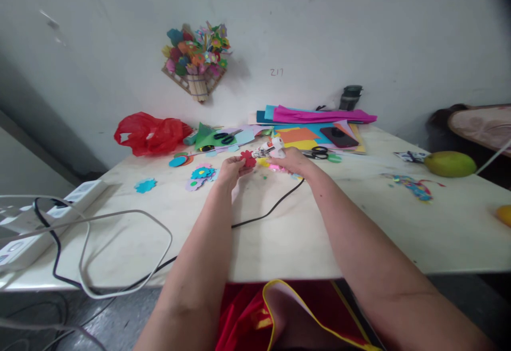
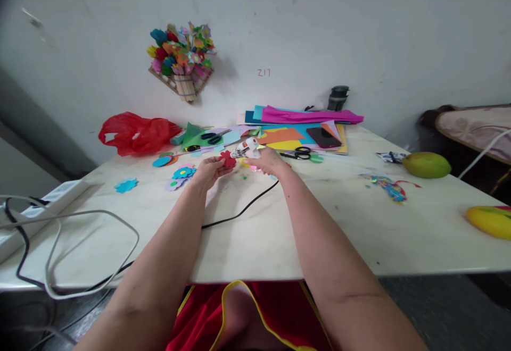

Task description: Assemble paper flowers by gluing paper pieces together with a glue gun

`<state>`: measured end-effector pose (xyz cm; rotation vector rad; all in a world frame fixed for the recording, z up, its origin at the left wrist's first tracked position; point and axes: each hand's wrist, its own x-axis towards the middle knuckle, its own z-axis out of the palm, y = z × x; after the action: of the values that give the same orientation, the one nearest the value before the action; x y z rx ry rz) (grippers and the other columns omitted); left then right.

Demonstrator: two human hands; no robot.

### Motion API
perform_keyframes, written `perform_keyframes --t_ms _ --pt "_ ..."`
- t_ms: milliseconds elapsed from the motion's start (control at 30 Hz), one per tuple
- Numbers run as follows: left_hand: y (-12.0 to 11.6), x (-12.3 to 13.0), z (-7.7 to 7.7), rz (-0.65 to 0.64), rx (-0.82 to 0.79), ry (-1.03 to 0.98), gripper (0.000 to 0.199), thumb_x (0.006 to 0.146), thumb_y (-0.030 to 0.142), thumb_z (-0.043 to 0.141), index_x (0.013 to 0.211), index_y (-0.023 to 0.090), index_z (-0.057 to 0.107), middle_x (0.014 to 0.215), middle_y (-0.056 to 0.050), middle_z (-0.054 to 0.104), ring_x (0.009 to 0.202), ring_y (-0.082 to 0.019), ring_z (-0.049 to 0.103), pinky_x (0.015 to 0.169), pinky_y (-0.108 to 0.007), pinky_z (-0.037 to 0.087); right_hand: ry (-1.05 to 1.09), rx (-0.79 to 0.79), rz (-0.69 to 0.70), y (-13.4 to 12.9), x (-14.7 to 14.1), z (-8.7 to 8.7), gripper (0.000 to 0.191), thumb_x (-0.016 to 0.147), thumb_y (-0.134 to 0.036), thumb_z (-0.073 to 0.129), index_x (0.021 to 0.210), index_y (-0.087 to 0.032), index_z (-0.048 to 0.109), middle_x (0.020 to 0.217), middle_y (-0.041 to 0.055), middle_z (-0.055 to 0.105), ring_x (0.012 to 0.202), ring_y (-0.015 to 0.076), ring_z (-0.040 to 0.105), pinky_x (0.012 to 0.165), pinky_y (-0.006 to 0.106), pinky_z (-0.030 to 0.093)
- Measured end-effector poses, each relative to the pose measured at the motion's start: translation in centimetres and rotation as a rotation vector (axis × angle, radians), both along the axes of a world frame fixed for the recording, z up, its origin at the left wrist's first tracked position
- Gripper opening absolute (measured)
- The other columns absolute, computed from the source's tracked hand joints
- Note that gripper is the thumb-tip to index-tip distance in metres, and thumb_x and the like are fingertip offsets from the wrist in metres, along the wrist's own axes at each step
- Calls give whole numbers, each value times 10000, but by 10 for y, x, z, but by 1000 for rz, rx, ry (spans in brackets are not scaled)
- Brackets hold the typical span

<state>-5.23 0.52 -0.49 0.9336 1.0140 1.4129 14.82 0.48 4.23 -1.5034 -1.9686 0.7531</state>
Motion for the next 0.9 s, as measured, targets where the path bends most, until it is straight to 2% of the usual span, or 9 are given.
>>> perform_keyframes --t_ms 267,533,733,900 --pt "1 0 0 -16 2 1 44 786 99 618 800 61 633 773 -127 704 705 -182 691 754 -341 552 -25 33 -22 0 -1 1 288 766 -411 664 865 -141 662 563 -2 572 448 100 500 464 200 407" --pt "1 -1 -1 -20 21 -7 50 792 99 619 825 63 610 787 -132 705 717 -178 692 742 -321 547 -16 5 -9 -6 0 6 281 766 -395 672 887 -142 655 558 -11 556 423 91 467 431 197 389" --pt "4 -2 -3 -7 29 -45 58 765 95 650 780 76 597 748 -114 697 702 -175 687 765 -346 545 -22 41 -26 -3 1 4 266 768 -402 666 853 -149 662 571 -4 570 461 102 505 465 195 403" --pt "5 -3 -4 -39 28 -38 66 767 109 652 802 71 611 777 -123 698 725 -185 691 768 -351 548 -55 88 3 -3 0 4 274 770 -399 663 898 -157 676 598 5 598 517 123 552 501 201 412"
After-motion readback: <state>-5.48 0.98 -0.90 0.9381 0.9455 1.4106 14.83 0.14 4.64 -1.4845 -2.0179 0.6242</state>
